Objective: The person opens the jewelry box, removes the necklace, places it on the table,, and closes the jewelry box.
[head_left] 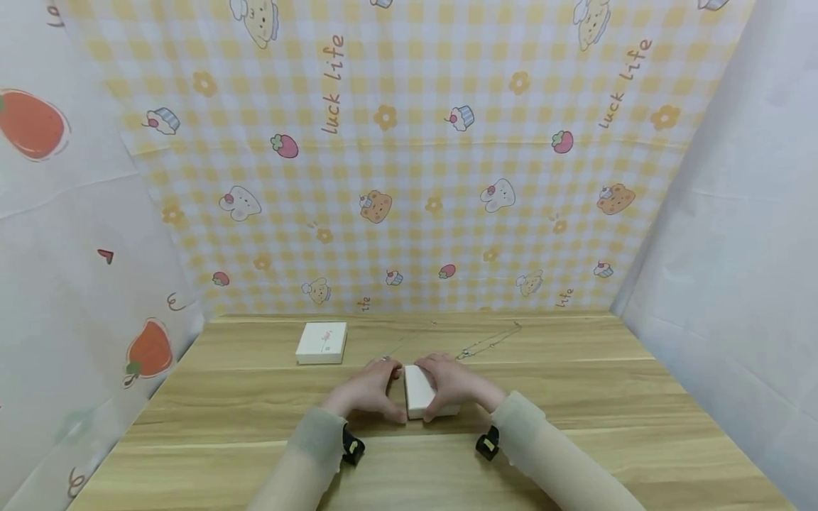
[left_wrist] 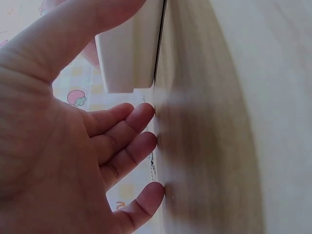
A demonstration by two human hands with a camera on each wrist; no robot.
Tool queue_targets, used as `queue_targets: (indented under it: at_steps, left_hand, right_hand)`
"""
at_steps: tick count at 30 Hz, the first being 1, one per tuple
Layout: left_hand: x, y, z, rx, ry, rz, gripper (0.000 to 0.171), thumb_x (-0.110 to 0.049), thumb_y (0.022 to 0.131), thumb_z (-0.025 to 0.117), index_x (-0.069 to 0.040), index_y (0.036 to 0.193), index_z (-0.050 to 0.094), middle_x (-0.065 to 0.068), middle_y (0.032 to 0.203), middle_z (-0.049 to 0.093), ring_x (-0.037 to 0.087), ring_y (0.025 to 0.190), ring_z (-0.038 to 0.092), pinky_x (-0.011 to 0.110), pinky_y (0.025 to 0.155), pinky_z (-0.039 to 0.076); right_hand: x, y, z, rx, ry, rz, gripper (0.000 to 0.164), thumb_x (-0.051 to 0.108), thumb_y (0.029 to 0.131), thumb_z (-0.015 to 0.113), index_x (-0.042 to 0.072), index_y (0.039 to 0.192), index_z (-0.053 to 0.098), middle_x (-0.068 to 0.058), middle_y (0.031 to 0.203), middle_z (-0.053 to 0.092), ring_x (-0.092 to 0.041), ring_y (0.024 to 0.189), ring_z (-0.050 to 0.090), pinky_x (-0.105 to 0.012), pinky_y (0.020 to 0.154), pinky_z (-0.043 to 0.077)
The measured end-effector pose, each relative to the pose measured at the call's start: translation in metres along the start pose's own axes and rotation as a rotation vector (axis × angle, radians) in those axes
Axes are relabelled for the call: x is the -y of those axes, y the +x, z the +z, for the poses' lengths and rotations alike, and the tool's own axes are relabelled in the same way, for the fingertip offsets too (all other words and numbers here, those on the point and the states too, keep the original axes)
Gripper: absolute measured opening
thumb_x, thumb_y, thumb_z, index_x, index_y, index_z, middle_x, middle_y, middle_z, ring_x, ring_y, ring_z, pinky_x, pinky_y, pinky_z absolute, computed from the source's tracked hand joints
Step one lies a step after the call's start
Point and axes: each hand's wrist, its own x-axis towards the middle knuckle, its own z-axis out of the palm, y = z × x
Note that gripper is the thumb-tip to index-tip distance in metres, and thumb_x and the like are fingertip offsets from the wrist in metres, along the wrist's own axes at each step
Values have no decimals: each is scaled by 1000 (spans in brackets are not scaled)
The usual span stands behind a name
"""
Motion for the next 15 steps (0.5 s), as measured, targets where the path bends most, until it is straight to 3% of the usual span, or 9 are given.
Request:
queue_targets:
  at_steps: [15]
  left_hand:
    - [-2, -2, 1, -8, -14, -5, 94, -37, 63, 88, 0, 137, 44, 9, 126, 55, 29, 123, 44, 47, 102, 36]
  right_hand:
    - [-31, -29, -14, -27, 61, 32, 93, 22, 57, 92, -3, 135, 48, -11, 126, 54, -22, 101, 51, -43, 84, 43]
